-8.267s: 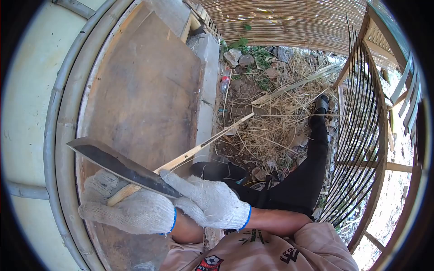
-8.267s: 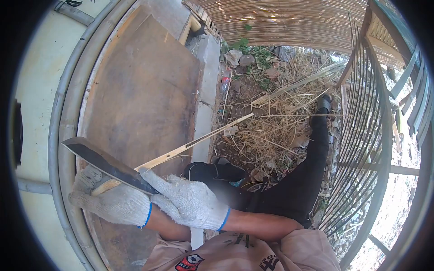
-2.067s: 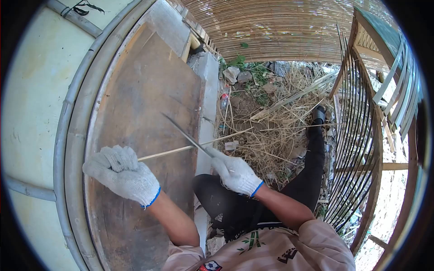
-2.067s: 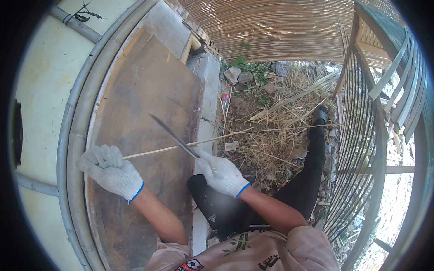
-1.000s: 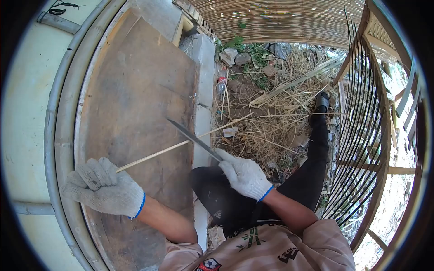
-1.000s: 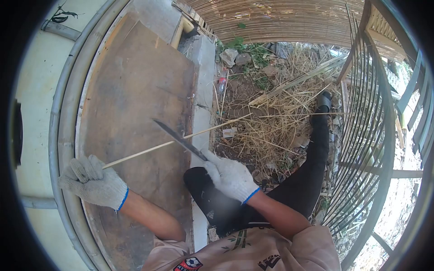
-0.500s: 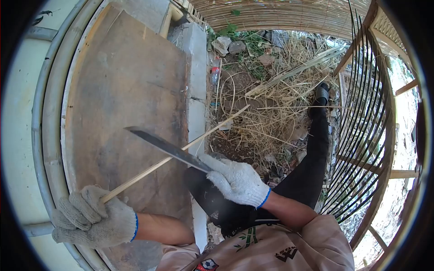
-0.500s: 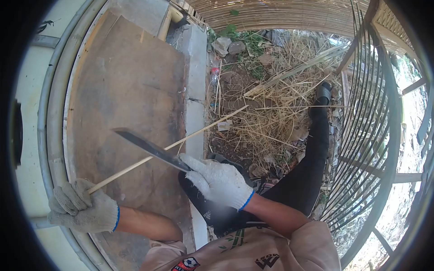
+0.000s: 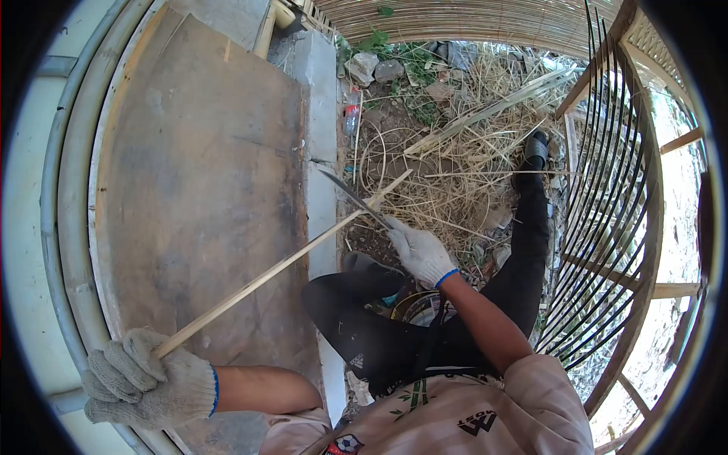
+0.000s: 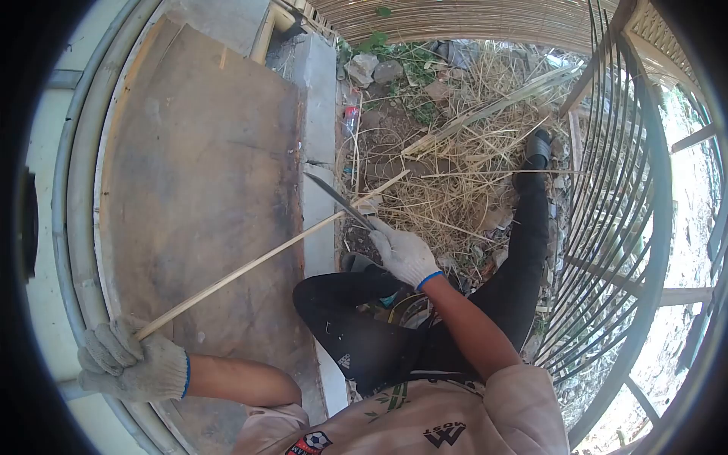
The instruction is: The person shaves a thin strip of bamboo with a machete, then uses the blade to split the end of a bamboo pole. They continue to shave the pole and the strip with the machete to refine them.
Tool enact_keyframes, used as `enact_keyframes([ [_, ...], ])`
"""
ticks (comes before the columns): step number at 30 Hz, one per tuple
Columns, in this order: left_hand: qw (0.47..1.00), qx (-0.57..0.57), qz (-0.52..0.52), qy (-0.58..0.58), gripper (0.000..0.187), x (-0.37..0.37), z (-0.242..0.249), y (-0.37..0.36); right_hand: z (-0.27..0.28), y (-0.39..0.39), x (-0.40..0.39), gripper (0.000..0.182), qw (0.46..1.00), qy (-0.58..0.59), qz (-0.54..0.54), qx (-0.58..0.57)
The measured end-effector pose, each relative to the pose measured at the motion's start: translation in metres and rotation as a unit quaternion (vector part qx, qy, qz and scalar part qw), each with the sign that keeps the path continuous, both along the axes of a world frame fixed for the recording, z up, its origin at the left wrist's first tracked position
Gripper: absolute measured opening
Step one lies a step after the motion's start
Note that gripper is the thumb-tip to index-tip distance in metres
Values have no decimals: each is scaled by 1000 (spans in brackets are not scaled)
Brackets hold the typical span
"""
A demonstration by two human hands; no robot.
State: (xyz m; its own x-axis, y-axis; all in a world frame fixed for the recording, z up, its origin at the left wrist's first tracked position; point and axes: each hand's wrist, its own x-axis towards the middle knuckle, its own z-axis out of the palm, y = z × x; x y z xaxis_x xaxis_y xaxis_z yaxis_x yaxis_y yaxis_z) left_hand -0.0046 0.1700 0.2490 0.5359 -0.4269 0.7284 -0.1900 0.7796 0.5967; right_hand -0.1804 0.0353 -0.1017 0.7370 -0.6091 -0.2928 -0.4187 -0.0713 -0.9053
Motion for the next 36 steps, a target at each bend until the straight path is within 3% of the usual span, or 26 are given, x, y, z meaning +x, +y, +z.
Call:
enact_keyframes([
  [2,1000,3,-14,-1,49,-4,0,-2,-24,-8,-2,52,998,55,-12,-1],
  [6,997,12,-78,7,52,-3,-2,-2,-94,-9,-4,50,997,35,-55,-32],
  [10,994,-8,-105,22,50,2,-5,-3,-108,-17,5,57,997,-11,-66,-48],
  [12,997,12,64,37,46,3,-8,-5,-105,-32,6,66,978,61,-41,197],
  [15,995,27,92,36,43,10,-11,-5,-33,-23,-8,70,973,21,-43,224],
  [16,995,19,88,37,43,5,-9,-9,-91,-13,1,65,998,-45,-50,5],
  [17,984,25,170,42,43,-2,-8,-17,-81,-6,-8,65,998,-44,-52,-2],
  [18,966,31,252,47,43,-6,-6,-24,-62,-1,-17,53,987,-79,-50,129],
  [19,967,25,250,50,43,1,-5,-26,-43,7,-26,42,958,-112,-46,260],
  [20,976,39,210,35,43,13,-4,-28,-29,17,-36,42,959,-112,-46,254],
  [21,984,51,171,21,42,21,-2,-32,-17,27,-45,34,918,-151,-101,352],
  [22,978,57,200,-7,41,21,3,-44,-9,39,-53,26,861,-187,-154,446],
  [26,975,68,213,-4,41,43,21,-79,-10,72,-85,13,851,-164,-219,449],
  [28,970,80,224,44,36,67,23,-92,-29,76,-94,11,901,-145,-228,339],
  [29,972,78,219,44,36,75,24,-98,-33,75,-98,11,901,-147,-233,336],
  [33,965,86,239,63,61,79,6,-106,-1,74,-112,16,906,-154,-225,325],
  [36,963,126,223,81,85,76,-51,-89,7,96,-119,22,905,-163,-216,327],
])
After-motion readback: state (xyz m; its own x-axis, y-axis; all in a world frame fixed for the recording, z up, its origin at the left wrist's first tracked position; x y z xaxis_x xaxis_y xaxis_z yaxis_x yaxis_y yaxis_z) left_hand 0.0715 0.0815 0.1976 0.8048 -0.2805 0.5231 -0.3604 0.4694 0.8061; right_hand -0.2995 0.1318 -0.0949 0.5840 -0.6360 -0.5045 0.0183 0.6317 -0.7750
